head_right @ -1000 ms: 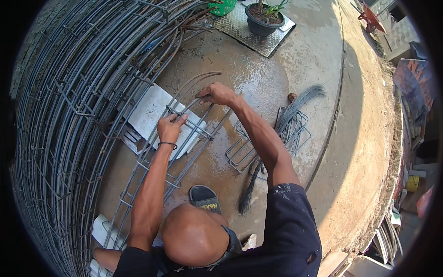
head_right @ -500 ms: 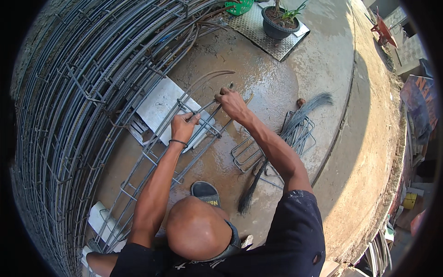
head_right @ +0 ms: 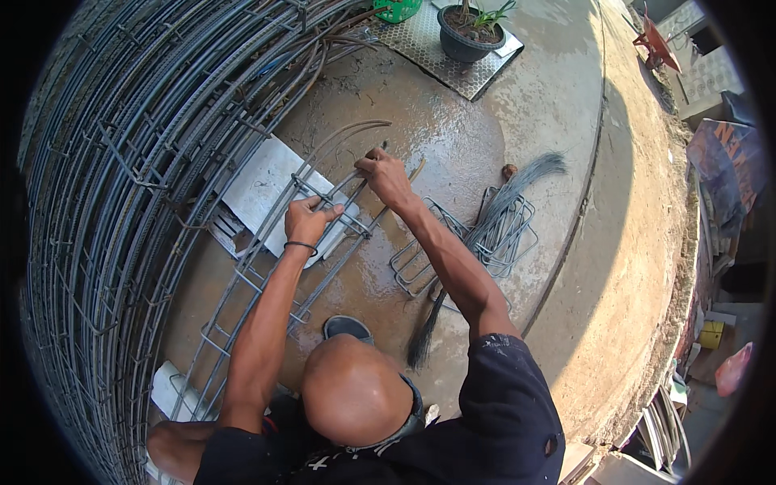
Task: The person assembles a rebar cage by sliding metal stirrups onto long reinforcement bars and then securing them with wire using pliers.
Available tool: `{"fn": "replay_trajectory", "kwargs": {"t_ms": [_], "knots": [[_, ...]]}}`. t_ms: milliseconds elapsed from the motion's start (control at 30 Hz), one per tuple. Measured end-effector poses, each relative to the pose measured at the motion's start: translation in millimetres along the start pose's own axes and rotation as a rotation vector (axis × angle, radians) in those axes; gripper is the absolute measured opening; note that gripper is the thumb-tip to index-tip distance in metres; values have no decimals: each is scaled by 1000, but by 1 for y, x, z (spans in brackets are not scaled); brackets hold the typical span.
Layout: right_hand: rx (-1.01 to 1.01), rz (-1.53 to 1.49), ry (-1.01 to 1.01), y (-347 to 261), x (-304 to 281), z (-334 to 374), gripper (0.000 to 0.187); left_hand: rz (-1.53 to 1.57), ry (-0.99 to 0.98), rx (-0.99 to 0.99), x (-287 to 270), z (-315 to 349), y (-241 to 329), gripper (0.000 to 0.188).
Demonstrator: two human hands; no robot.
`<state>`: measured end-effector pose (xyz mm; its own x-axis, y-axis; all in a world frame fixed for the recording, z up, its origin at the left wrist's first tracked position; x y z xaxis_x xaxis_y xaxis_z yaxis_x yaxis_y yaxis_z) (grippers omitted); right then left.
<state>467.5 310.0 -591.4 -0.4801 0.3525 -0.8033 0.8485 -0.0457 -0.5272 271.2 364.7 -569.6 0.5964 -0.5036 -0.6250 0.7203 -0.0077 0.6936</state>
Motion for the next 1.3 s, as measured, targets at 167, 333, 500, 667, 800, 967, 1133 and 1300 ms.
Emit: {"fn": "replay_trajectory", "kwargs": {"t_ms": [167, 333, 500, 667, 800, 967, 1133, 1300], "knots": [[427, -322, -18, 44, -46, 12, 40, 148, -29, -32, 9, 2, 8, 58], [86, 102, -83, 29, -40, 11, 42, 289, -95, -32, 7, -19, -18, 56], [141, 452, -582, 49, -29, -6, 14, 344, -265, -26, 12, -19, -5, 61], [-152, 523, -291, 39, -25, -3, 20, 378, -189, 75, -7, -34, -11, 64], [-163, 507, -196, 27, -45, 4, 20, 390, -247, 24, -20, -38, -13, 52], [-248, 491, -167, -6, -83, -46, 15, 327, -168, 140, -27, -46, -26, 38], [-54, 270, -220, 20, -75, -42, 16, 188, -62, 142, -12, -67, -31, 46], [74, -79, -11, 19, -67, -25, 20, 82, -91, 196, -25, -60, -36, 46]]}}
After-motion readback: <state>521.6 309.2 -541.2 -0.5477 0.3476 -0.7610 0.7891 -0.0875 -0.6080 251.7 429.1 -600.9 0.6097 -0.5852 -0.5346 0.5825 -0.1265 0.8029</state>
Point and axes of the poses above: each hand's wrist, its own z-axis away from the middle knuckle, its own x-axis out of the palm, y = z × x, the point moved 1 cm from there along -z, towards the middle knuckle, and after that the axes turned 2 degrees about -x, right-handed, at the moved point
